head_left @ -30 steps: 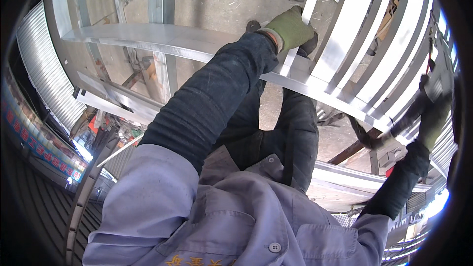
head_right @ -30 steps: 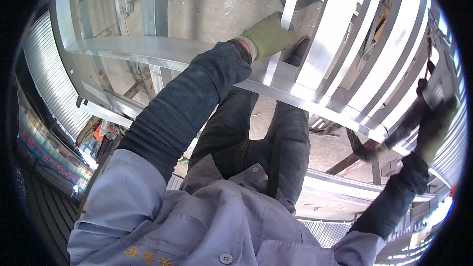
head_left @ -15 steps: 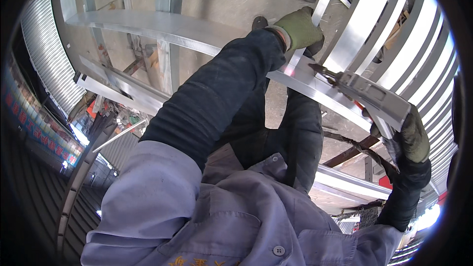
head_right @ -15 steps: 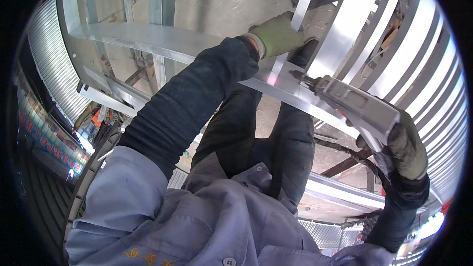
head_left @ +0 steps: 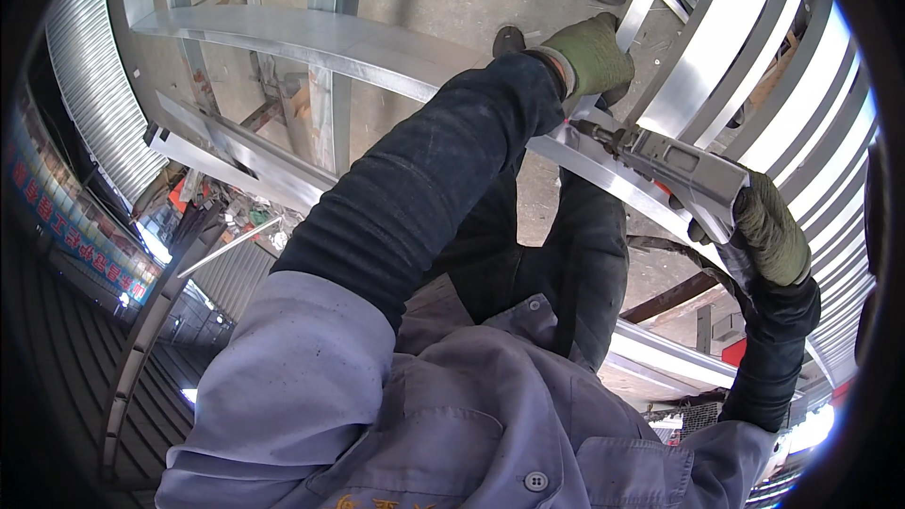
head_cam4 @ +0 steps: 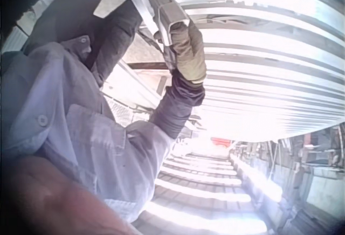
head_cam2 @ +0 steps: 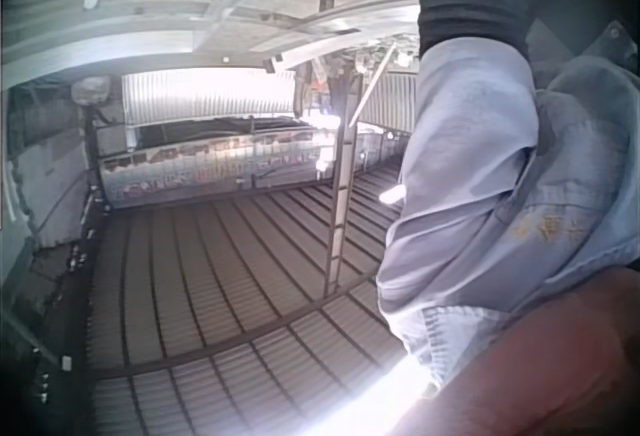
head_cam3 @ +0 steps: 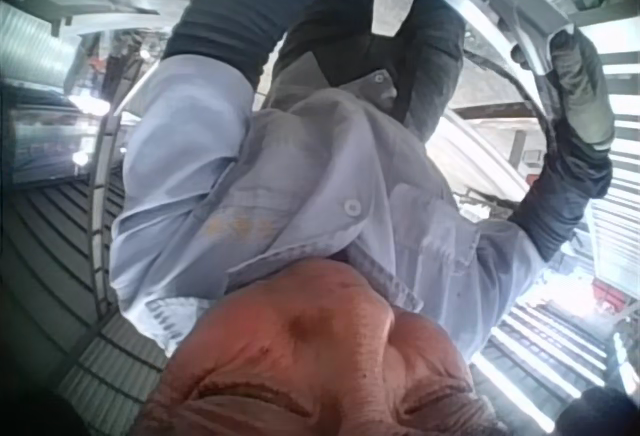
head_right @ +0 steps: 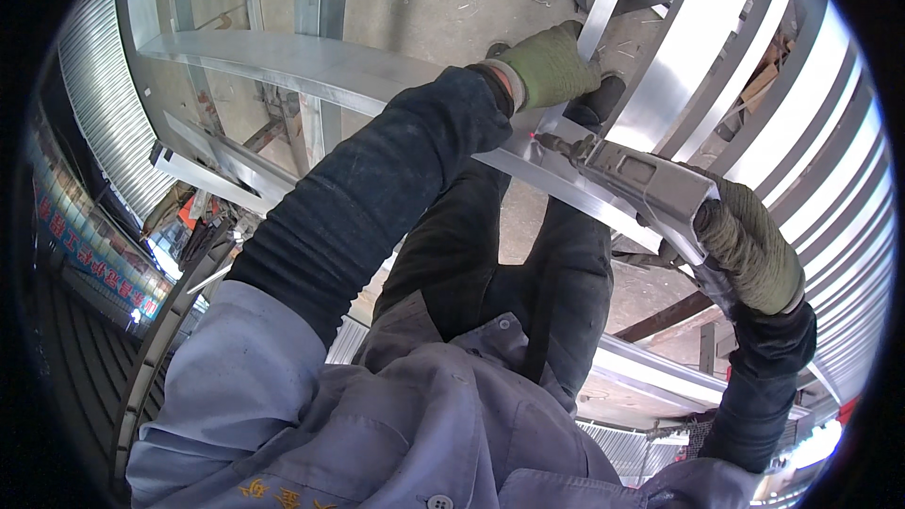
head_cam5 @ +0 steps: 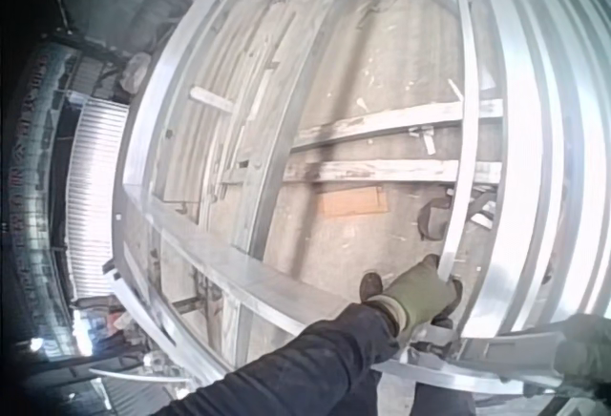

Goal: The person positions metal bars onto a curved metal frame and uses a welding tool to join them. The person repeatedly places bars, aligns them, and welds the joints while working in a workshop environment.

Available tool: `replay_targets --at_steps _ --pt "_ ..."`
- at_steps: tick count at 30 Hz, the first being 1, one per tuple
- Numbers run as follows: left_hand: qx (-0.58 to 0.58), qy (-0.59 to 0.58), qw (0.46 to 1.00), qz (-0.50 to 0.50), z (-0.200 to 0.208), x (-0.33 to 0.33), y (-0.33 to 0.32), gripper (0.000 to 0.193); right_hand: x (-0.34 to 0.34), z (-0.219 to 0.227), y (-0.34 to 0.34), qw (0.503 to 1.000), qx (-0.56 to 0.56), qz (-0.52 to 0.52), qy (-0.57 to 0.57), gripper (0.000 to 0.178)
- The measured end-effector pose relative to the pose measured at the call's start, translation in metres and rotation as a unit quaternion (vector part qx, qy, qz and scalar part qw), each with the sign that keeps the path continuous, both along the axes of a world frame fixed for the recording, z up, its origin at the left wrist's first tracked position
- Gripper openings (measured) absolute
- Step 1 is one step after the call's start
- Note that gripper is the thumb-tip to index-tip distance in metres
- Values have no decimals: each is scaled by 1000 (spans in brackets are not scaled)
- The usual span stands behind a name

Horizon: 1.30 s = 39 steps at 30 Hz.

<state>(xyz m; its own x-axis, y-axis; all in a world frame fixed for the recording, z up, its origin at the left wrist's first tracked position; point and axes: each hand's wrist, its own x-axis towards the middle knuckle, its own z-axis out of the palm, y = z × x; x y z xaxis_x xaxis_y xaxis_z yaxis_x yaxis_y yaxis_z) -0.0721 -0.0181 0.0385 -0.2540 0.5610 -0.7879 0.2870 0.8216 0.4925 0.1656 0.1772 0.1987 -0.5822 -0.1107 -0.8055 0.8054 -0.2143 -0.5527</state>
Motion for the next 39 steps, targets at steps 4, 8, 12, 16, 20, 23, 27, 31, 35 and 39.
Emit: replay_targets --at_steps 4,8,12,16,20,23,27,31,35,39 --pt "-3 -13 1000 -20 -5 -1 -1 73 -3 -1 -1 1000 3 13 -4 87" --pt "-15 -26 999 -42 7 -4 2 74 -8 1 0 1000 -15 12 -14 87" --pt "-53 -10 998 -35 6 -1 7 80 -14 2 -6 998 -54 -23 -29 93" --pt "-36 -24 999 -9 -3 2 4 60 -21 3 -9 994 -91 -36 -38 99" --pt "-50 -30 998 -26 -5 1 7 60 -20 3 -8 996 -81 -22 -39 103" --pt "-16 3 991 -135 0 1 6 58 -18 0 -7 995 -87 -19 -36 105" --pt "-10 6 977 -215 14 -3 11 56 -18 2 -7 996 -72 -7 -51 109" --pt "-34 -36 996 -72 2 -3 7 57 -15 5 -11 997 -45 -33 -54 109" --pt "-10 -28 991 -127 33 -8 9 69 -21 13 -7 998 -43 -19 -39 104" --pt "-3 -89 988 125 37 -17 -27 81 -18 6 0 998 -56 -1 -21 101"
